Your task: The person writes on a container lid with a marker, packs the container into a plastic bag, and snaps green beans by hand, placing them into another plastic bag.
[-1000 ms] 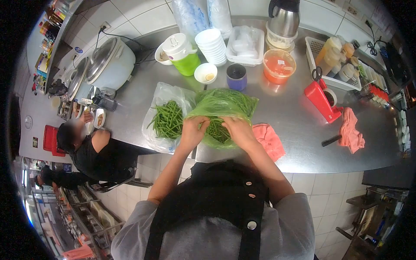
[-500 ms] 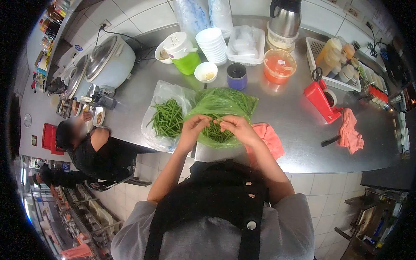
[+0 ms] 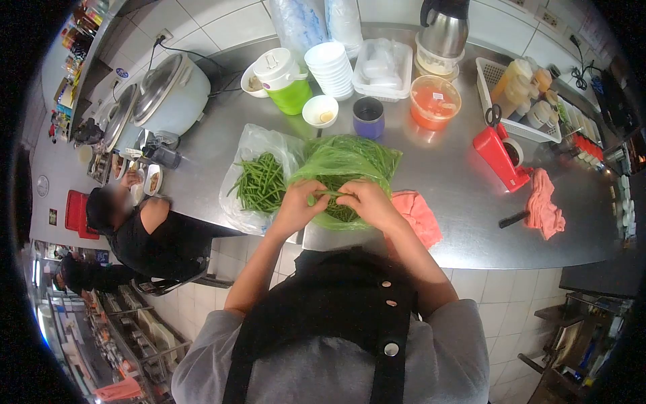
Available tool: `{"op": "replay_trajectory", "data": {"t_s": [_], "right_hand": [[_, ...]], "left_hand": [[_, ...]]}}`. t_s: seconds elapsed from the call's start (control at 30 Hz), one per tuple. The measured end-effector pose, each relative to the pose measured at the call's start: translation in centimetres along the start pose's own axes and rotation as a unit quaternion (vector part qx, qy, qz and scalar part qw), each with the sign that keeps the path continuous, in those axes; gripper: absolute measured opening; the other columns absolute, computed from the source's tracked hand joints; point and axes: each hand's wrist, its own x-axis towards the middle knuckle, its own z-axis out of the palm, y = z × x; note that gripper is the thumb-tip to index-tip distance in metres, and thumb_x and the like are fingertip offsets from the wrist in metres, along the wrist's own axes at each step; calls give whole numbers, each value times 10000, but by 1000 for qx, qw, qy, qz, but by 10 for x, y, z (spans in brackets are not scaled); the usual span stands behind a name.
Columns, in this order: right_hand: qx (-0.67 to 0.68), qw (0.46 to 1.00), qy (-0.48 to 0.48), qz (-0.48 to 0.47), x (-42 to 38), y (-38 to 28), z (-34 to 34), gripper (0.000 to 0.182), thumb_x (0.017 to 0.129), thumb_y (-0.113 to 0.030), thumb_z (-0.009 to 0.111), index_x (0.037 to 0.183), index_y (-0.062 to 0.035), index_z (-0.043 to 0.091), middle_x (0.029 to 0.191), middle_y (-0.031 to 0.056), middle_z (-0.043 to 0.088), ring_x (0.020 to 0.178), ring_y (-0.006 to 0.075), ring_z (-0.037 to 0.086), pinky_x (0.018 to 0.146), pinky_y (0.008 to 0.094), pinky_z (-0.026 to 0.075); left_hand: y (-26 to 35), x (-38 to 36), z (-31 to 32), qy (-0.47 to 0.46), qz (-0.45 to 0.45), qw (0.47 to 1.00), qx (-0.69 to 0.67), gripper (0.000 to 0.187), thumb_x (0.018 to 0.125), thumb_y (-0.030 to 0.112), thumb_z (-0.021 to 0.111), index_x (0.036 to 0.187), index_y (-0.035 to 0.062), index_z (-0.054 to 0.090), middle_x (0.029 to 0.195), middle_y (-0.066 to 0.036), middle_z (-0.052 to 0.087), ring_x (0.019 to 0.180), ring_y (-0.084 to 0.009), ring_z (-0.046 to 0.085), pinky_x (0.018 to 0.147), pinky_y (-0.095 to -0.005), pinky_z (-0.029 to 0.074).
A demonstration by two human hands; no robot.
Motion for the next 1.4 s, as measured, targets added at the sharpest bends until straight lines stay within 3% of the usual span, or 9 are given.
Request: {"op": "replay_trajectory", "data": {"t_s": [0.03,0.17,0.3,0.47,0.63,1.03,1.13,1.2,1.4], "right_hand": [[-41,996,32,-66,0,2,2,194,860,-175,703,958,-11,672,717,114,570,688,209,563,689,320,446],[-1,1000,21,-20,0,5,4,169,891,-171,665,933,-7,671,763,90,609,740,180,560,701,327,449],[263,960,27,88,3,2,-7,182,980,-187,561,991,-18,629,869,42,651,758,102,540,700,281,458],[346,927,111,95,10,1,-11,169,1045,-195,461,1114,-56,527,910,40,663,722,61,520,687,207,448],[329,937,70,89,10,0,-10,166,1049,-183,436,1102,-48,517,952,52,680,769,75,520,714,225,453],[310,945,78,71,9,-4,4,175,1045,-171,430,1106,-37,524,928,41,658,788,86,504,753,238,445],[359,922,120,78,11,1,9,177,1046,-172,425,1110,-41,525,905,37,649,777,81,491,744,235,440],[392,902,156,91,11,4,6,177,1048,-170,421,1112,-43,526,895,35,647,771,78,483,738,234,437],[242,949,198,44,12,-2,-6,154,1043,-146,427,1101,-42,524,861,38,650,751,93,495,736,242,446]], "left_hand": [[1,0,1,0,1,1000,0,158,801,94,700,926,10,655,780,-135,631,779,-298,594,738,-400,459],[-5,-3,11,8,-75,991,-115,137,863,112,652,925,-10,648,808,-89,643,817,-201,604,769,-334,460],[-32,-4,25,14,-206,930,-304,201,969,147,561,971,-35,646,920,-51,651,919,-127,589,853,-270,452],[-22,-7,31,-26,-127,950,-284,233,1002,178,548,1057,-21,656,990,-50,654,965,-116,580,891,-267,447],[-7,-4,27,-36,-167,898,-406,227,993,182,576,1081,-1,675,1028,-27,668,991,-95,577,903,-264,448],[-15,-3,32,-19,-128,958,-257,101,880,64,642,938,-16,661,923,-33,683,874,-90,601,821,-252,461],[-18,-5,36,4,-127,940,-315,95,869,50,620,930,-19,645,927,-42,684,879,-100,611,837,-260,466],[-14,-7,33,-9,-212,878,-429,138,908,90,623,989,-19,650,961,-58,693,905,-108,619,868,-270,468],[-3,-6,22,-83,-247,841,-474,242,980,209,604,1057,-13,663,995,-70,705,925,-122,636,867,-274,479]]}}
